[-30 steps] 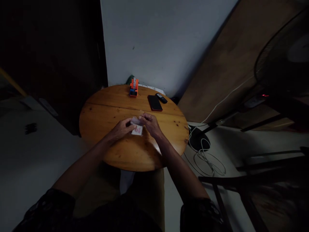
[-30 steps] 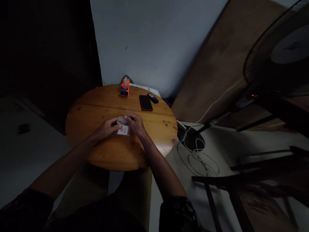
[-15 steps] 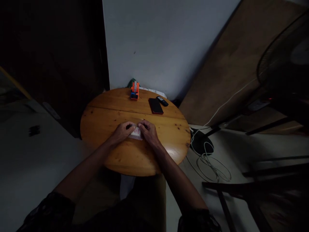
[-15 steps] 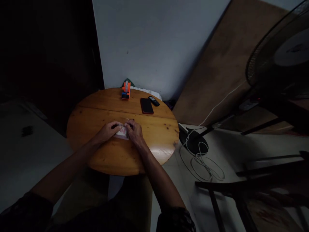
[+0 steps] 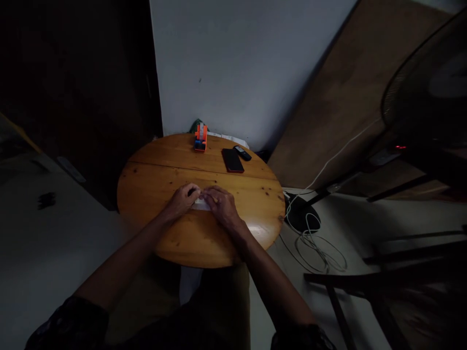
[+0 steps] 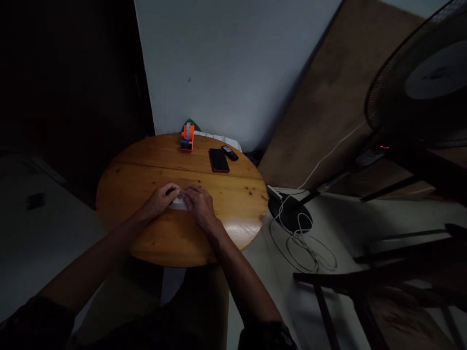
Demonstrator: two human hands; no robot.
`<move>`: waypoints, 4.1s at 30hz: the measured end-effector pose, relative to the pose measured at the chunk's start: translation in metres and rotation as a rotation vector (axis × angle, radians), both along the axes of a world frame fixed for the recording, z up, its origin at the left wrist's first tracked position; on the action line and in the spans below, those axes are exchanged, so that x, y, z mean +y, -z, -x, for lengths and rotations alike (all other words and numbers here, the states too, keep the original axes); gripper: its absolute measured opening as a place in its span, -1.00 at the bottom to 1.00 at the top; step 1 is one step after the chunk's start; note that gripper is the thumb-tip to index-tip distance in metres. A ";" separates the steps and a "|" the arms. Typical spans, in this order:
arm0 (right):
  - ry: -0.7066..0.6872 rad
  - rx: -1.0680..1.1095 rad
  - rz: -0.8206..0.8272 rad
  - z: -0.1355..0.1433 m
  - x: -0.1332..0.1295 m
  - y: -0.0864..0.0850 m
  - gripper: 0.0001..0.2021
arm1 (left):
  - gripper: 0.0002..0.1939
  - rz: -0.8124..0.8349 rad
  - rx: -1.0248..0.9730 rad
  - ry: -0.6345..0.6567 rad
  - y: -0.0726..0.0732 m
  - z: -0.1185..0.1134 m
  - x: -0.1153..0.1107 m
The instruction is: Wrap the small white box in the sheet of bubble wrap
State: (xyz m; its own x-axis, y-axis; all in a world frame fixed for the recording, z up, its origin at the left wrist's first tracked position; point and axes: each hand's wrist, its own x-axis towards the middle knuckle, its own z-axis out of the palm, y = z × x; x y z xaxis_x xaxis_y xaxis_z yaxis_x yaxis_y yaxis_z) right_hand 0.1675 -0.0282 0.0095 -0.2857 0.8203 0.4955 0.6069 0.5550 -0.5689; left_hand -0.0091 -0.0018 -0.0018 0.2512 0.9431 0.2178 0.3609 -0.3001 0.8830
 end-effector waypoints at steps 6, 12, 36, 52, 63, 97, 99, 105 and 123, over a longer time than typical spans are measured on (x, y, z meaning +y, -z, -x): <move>0.090 -0.284 -0.107 -0.002 -0.012 -0.011 -0.78 | -0.77 -0.043 0.022 -0.004 0.001 -0.002 0.000; 0.106 -0.395 -0.163 -0.003 -0.029 0.001 -0.69 | -0.77 -0.028 0.043 -0.018 0.000 -0.001 0.000; 0.193 -0.443 -0.311 0.007 -0.037 0.017 -0.75 | -0.75 0.147 -0.264 -0.012 -0.002 0.003 -0.001; 0.183 -0.515 -0.316 0.009 -0.037 0.017 -0.79 | -0.76 0.171 -0.293 -0.028 -0.005 0.001 -0.003; 0.197 0.048 -0.140 -0.034 -0.031 0.003 -0.72 | -0.79 0.153 -0.231 -0.049 -0.005 0.001 -0.001; 0.000 -0.315 -0.068 -0.034 -0.013 0.008 -0.58 | -0.72 -0.141 -0.003 -0.068 0.002 -0.005 -0.008; 0.009 -0.384 -0.117 -0.030 -0.015 0.006 -0.59 | -0.73 -0.139 -0.001 -0.061 0.001 -0.005 -0.008; 0.171 -0.086 -0.193 -0.033 -0.015 0.009 -0.71 | -0.74 -0.131 -0.006 -0.077 0.003 -0.003 -0.006; 0.124 -0.049 -0.166 -0.030 -0.013 0.013 -0.80 | -0.74 -0.087 -0.011 -0.129 0.002 0.004 -0.005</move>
State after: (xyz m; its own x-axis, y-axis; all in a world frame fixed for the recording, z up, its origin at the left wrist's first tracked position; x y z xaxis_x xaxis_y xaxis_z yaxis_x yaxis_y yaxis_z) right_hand 0.1971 -0.0415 -0.0035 -0.2143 0.7589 0.6150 0.7011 0.5579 -0.4441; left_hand -0.0127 -0.0064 -0.0036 0.1261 0.9450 0.3018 0.3920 -0.3269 0.8599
